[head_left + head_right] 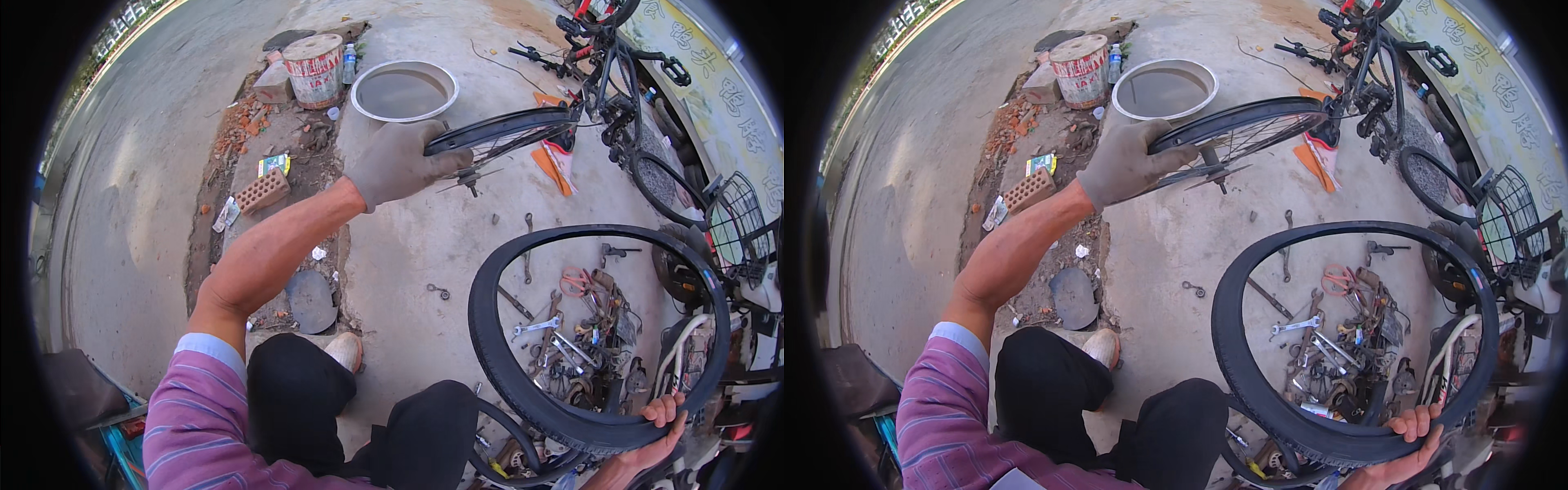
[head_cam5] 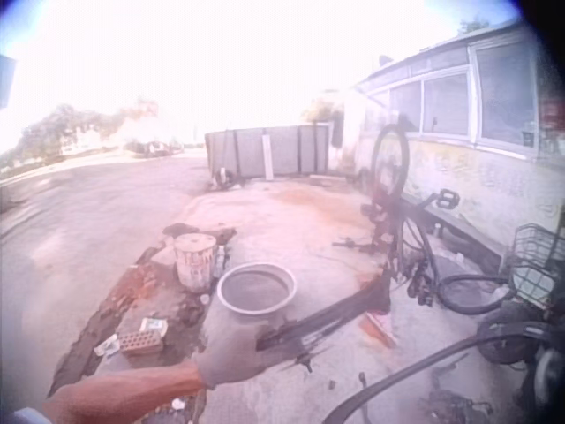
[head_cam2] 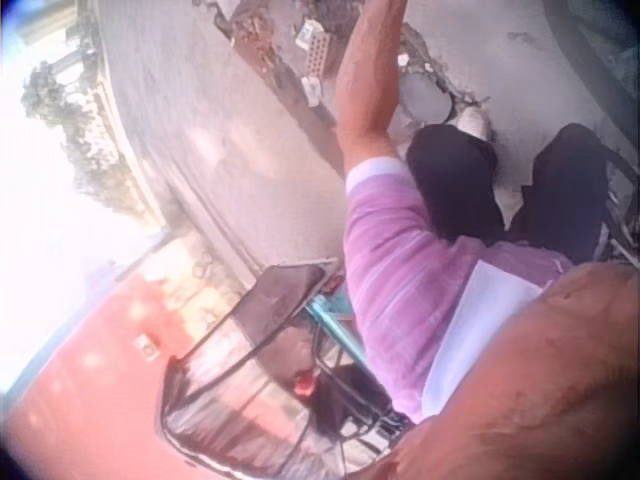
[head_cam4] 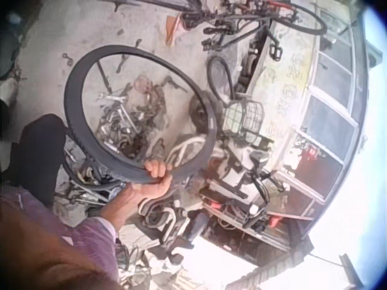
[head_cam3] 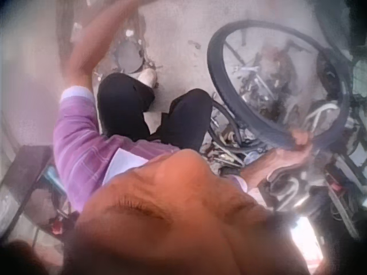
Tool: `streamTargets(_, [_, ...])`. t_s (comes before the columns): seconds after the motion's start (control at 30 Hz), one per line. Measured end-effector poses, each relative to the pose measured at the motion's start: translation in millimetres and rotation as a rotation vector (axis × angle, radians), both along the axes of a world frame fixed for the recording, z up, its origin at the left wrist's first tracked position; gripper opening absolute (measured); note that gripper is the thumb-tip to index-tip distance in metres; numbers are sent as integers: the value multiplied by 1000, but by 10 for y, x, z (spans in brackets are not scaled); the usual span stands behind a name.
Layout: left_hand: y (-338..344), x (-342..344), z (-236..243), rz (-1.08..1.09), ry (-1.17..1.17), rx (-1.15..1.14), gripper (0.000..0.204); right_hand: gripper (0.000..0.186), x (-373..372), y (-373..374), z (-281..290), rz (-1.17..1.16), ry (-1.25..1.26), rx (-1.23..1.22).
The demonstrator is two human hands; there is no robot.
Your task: The person uses a rotary tool to grind the surface of a bicycle inner tube, then applies glue and a patch to repair a puncture. The person places the repaired inner tube onto a bicycle wheel rim.
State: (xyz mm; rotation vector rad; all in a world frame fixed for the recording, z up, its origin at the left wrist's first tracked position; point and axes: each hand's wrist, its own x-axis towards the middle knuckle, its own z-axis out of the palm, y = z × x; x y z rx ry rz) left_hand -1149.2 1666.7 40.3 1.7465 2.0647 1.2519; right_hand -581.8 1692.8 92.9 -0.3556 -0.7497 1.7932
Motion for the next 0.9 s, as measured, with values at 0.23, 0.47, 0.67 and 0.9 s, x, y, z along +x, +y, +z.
streamTargets(0.23, [-309, 521, -621, -102, 278, -113, 44, 29, -21, -107, 138, -79, -180, 21])
streamTargets(0.47, [-594, 1093, -1484, -426, 325, -281, 38, 28, 35, -291, 751, -279, -469, 118])
streamTargets(0.67, [-522, 1533, -2198, -533, 261, -276, 31, 42, -143, -552, 1391, -486, -828, 197])
streamTargets(0.9, [-373, 1664, -2394, -602, 166, -311, 28, 17, -220, -829, 1736, -257, -534, 80])
